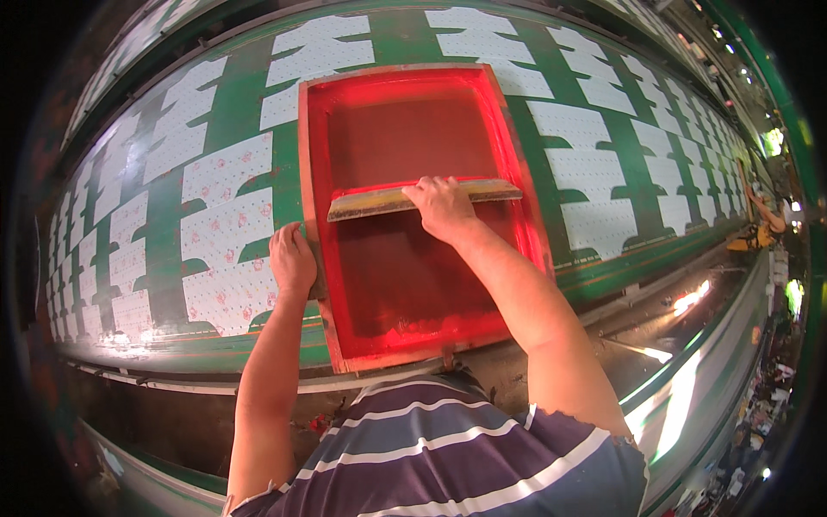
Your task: The person uses a red screen printing frame and a squeegee to apply ink onto white paper sheets moving on a conveyor belt. The person repeatedly pulls the squeegee across the screen, repositions the frame, and continues the process along the belt.
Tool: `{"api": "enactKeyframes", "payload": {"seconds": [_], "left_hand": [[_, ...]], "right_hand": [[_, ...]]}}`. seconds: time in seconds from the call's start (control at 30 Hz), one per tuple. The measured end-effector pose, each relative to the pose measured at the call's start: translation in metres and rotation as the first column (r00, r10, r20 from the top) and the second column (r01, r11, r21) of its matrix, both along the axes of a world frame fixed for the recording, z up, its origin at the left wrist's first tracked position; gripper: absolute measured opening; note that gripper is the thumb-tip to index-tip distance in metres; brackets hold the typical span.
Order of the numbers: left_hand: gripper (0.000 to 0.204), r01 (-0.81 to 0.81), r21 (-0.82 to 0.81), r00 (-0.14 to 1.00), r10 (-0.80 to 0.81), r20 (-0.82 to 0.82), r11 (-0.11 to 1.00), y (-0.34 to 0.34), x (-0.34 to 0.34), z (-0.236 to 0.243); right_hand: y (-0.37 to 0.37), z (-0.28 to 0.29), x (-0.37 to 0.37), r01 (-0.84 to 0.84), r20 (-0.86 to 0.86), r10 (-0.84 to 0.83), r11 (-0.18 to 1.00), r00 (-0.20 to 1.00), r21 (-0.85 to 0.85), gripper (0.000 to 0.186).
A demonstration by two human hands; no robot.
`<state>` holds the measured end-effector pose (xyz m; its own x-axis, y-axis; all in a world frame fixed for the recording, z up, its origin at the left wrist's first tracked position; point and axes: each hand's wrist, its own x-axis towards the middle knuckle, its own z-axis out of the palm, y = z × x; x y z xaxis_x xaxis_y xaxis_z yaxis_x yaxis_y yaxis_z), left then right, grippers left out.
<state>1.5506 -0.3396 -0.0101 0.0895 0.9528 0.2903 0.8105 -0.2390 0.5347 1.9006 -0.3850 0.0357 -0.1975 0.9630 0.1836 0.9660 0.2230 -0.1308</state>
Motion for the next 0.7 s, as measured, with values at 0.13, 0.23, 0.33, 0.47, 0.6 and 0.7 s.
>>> {"api": "enactKeyframes", "payload": {"seconds": [0.13, 0.23, 0.33, 0.47, 0.6, 0.7], "left_hand": [[0.025, -0.006, 0.003, 1.0, 0.006, -0.031, 1.0, -0.002, 0.003, 0.005], [0.024, -0.001, 0.023, 0.999, 0.002, -0.053, 1.0, -0.004, 0.004, 0.009], [0.022, -0.003, 0.028, 0.997, 0.005, -0.078, 1.0, -0.003, 0.005, 0.012], [0.02, -0.022, 0.047, 0.995, 0.026, -0.098, 0.999, -0.002, 0.008, 0.014], [0.02, -0.034, 0.035, 0.995, 0.037, -0.096, 0.999, -0.002, 0.01, 0.016], [0.02, -0.027, 0.028, 0.995, 0.03, -0.095, 0.999, -0.002, 0.008, 0.016]], "right_hand": [[0.076, -0.009, 0.031, -0.001, 0.039, 0.001, 1.0, 0.999, -0.01, 0.035], [0.132, -0.019, 0.052, -0.016, 0.002, 0.016, 1.0, 1.0, 0.027, 0.033], [0.185, -0.028, 0.067, -0.022, 0.025, 0.021, 0.998, 0.999, 0.066, 0.031], [0.24, -0.015, 0.078, -0.028, 0.0, 0.028, 0.999, 1.0, 0.038, 0.036], [0.286, 0.015, 0.091, 0.03, 0.039, -0.022, 0.974, 0.999, -0.224, 0.039], [0.298, 0.019, 0.093, 0.032, 0.03, -0.027, 0.979, 0.999, -0.201, 0.038]]}}
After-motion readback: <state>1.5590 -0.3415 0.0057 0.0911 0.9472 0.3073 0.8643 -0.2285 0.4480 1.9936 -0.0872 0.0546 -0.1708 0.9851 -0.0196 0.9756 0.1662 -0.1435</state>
